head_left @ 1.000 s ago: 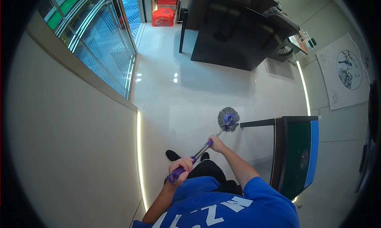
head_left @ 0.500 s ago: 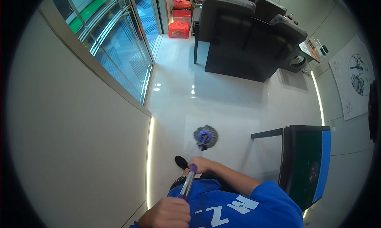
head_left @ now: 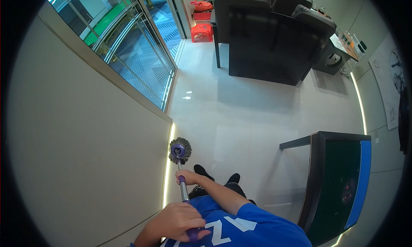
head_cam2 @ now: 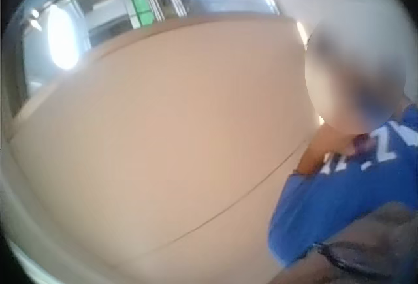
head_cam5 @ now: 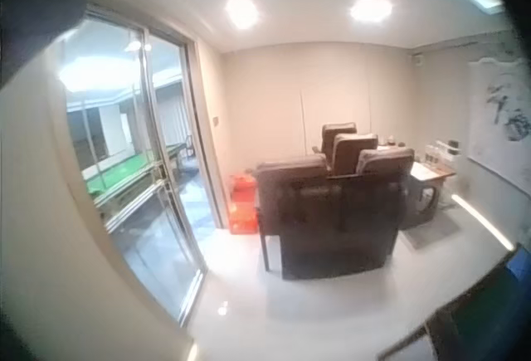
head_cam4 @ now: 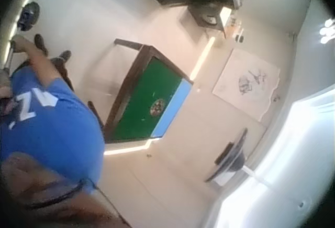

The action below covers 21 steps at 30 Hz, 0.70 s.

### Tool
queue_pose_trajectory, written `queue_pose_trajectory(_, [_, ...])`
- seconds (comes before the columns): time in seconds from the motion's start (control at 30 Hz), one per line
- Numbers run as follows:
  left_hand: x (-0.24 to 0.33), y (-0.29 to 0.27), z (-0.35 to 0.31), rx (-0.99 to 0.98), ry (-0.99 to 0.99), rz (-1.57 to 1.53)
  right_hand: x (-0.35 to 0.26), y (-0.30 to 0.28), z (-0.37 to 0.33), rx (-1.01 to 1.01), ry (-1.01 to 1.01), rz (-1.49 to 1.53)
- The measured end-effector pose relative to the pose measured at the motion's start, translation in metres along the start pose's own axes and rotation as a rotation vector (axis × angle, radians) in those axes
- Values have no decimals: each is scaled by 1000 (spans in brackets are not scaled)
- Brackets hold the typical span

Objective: The person carries a mop out of a bathroom and mops the floor around the room with the mop.

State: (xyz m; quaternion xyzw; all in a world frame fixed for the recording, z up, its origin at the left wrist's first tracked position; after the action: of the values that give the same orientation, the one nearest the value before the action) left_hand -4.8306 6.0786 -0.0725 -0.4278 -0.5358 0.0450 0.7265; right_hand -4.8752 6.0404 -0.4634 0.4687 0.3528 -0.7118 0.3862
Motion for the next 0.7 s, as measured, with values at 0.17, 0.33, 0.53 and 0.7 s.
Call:
queue_pose_trajectory(0.17, [39,-8,20,47,26,-69,-34,-30,-34,-93,77,-88])
queue_pose_trajectory(0.33, [63,-18,23,-29,291,-312,-99,-74,-84,-100,206,-161])
queue_pose_trajectory(0.53, [48,3,25,-181,489,-604,-119,-99,-180,35,409,-380])
queue_pose_trajectory(0.7, [-12,57,-9,19,280,-840,-95,-115,-249,179,580,-465])
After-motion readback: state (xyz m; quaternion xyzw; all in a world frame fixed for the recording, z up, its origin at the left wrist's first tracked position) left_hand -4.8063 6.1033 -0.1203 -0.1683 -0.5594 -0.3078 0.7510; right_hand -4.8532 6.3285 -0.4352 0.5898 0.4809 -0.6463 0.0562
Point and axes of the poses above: each hand's wrist, its own z-axis towards the middle knuckle, its own y-axis out of the palm, x = y × z, the point moved 2 cm from there along z, towards the middle knuckle, and after that the axes turned 2 degrees about x, right-handed, at the moved point
